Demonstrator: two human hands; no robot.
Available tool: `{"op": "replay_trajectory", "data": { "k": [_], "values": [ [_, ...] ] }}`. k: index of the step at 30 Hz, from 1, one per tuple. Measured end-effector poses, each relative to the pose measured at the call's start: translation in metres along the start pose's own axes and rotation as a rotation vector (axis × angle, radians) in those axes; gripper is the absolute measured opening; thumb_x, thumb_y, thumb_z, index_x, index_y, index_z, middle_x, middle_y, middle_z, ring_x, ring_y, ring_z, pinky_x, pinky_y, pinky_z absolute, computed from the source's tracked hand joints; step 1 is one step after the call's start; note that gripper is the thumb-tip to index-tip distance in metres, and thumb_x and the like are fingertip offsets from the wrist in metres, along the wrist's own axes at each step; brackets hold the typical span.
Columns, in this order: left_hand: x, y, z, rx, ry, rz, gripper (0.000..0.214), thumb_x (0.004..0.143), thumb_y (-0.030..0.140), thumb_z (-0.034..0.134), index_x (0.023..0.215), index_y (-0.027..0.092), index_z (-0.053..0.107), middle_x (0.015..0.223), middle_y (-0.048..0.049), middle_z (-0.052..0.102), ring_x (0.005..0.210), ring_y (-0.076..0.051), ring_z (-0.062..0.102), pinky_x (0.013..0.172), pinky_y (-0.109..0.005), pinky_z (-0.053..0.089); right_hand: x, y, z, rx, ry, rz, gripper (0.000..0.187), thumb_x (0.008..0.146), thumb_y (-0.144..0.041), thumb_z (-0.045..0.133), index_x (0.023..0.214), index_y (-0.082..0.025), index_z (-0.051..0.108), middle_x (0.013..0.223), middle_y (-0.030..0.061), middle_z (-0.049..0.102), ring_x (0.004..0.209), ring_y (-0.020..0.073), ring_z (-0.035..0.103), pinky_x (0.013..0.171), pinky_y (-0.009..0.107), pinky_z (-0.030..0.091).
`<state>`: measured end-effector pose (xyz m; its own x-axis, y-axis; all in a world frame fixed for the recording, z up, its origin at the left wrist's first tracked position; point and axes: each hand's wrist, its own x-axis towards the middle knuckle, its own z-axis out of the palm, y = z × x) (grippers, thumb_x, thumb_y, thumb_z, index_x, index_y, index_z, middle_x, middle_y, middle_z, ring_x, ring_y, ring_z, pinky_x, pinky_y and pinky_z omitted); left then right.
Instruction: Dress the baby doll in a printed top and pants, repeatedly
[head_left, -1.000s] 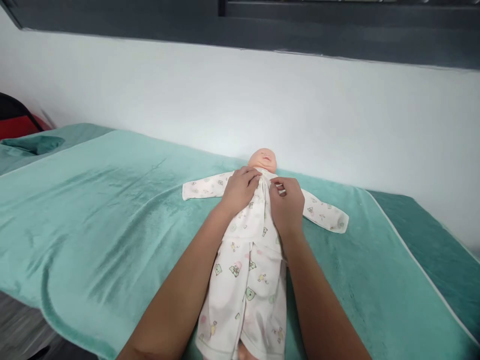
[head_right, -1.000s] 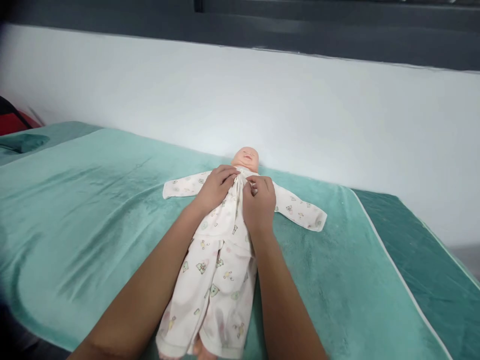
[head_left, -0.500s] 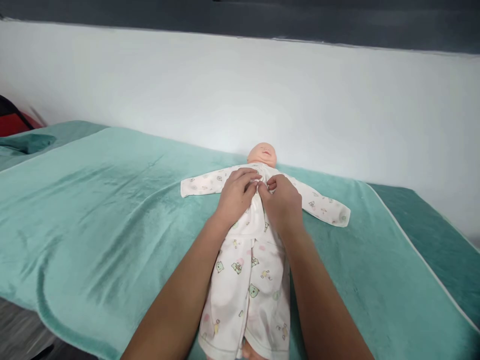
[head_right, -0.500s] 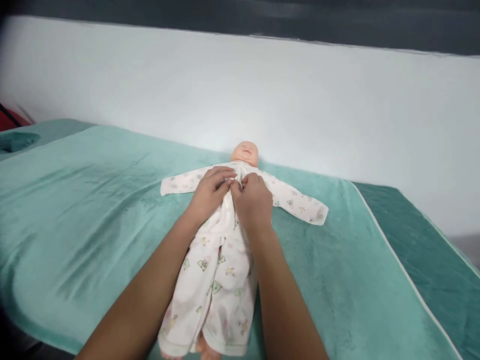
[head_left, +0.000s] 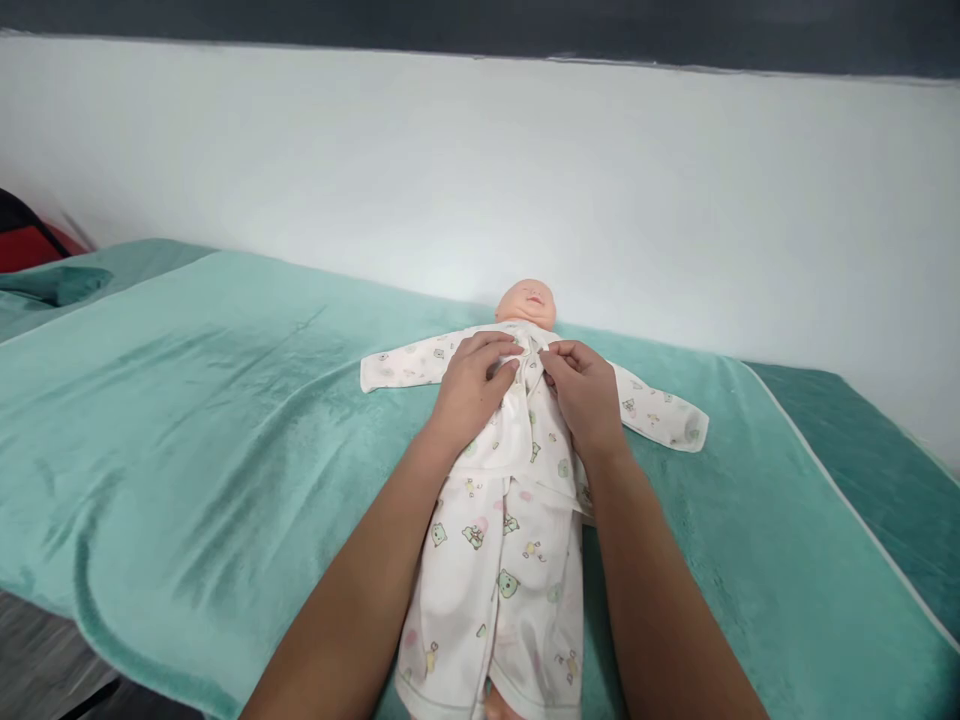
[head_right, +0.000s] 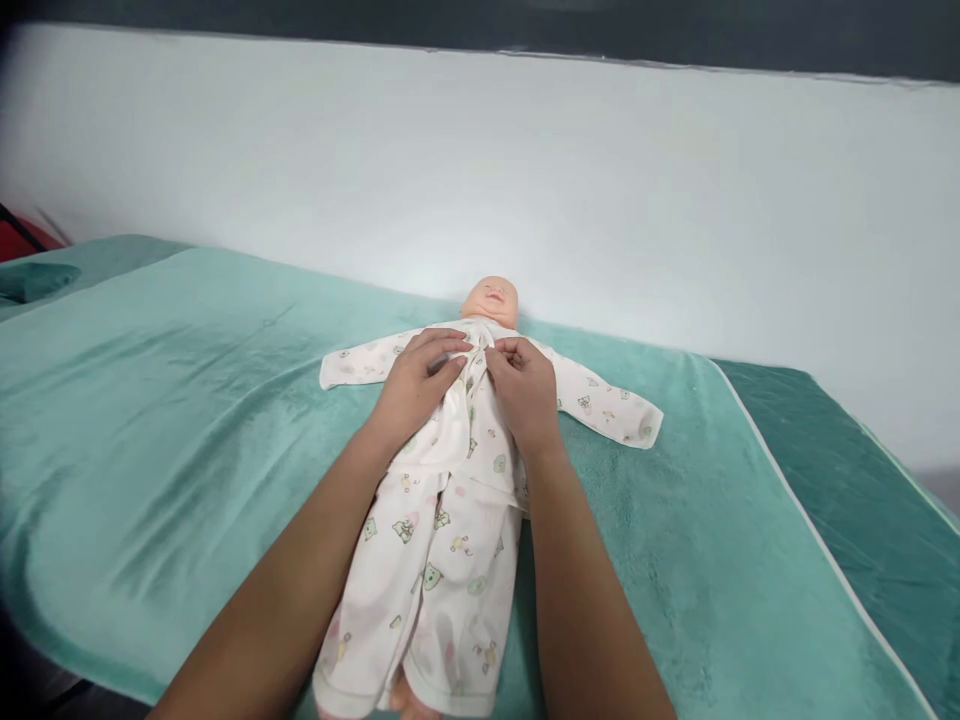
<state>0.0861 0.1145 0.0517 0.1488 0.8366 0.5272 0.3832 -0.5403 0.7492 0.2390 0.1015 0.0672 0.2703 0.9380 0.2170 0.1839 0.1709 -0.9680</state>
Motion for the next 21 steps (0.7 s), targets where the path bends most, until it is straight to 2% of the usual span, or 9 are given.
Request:
{"op": "replay_trajectory", "data": {
  "k": [3,9,15,21],
  "values": [
    [0.0,0.0,0.0,-0.008,-0.004,-0.003,0.023,0.091,0.016,0.058,0.107,0.024,0.073,0.124,-0.006,0.068,0.123,-0.021,0.059,0.112,-0.038,0.044,-0.002,-0.001,0.001,0.033,-0.008,0.001,0.013,0.073,-0.032,0.067,0.079,-0.02,0.065,0.069,-0.0042,0.06,0.062,0.0112,0.05,0.062,0.025,0.042],
    [0.001,0.003,-0.001,-0.063,-0.009,-0.045,0.022,0.09,0.015,0.06,0.106,0.023,0.074,0.125,-0.006,0.068,0.124,-0.02,0.058,0.112,-0.037,0.043,-0.005,-0.005,0.004,-0.044,0.011,-0.04,0.014,0.074,-0.029,0.067,0.084,-0.019,0.069,0.08,-0.0003,0.068,0.073,0.0138,0.059,0.074,0.028,0.048],
    [0.012,0.002,-0.004,-0.24,-0.049,-0.198,0.009,0.087,0.021,0.067,0.092,0.022,0.073,0.131,-0.0054,0.066,0.128,-0.02,0.058,0.115,-0.036,0.04,-0.005,-0.004,0.005,-0.058,0.015,-0.044,0.016,0.074,-0.031,0.067,0.085,-0.02,0.069,0.085,0.002,0.072,0.079,0.0168,0.064,0.078,0.031,0.051],
    [0.019,-0.001,-0.003,-0.271,-0.081,-0.226,0.003,0.084,0.023,0.07,0.082,0.022,0.072,0.134,-0.0041,0.064,0.129,-0.021,0.058,0.116,-0.039,0.038,-0.005,-0.004,0.004,-0.064,-0.003,-0.056,0.018,0.075,-0.032,0.068,0.088,-0.02,0.071,0.082,0.0009,0.071,0.076,0.016,0.064,0.076,0.031,0.052]
  ]
}}
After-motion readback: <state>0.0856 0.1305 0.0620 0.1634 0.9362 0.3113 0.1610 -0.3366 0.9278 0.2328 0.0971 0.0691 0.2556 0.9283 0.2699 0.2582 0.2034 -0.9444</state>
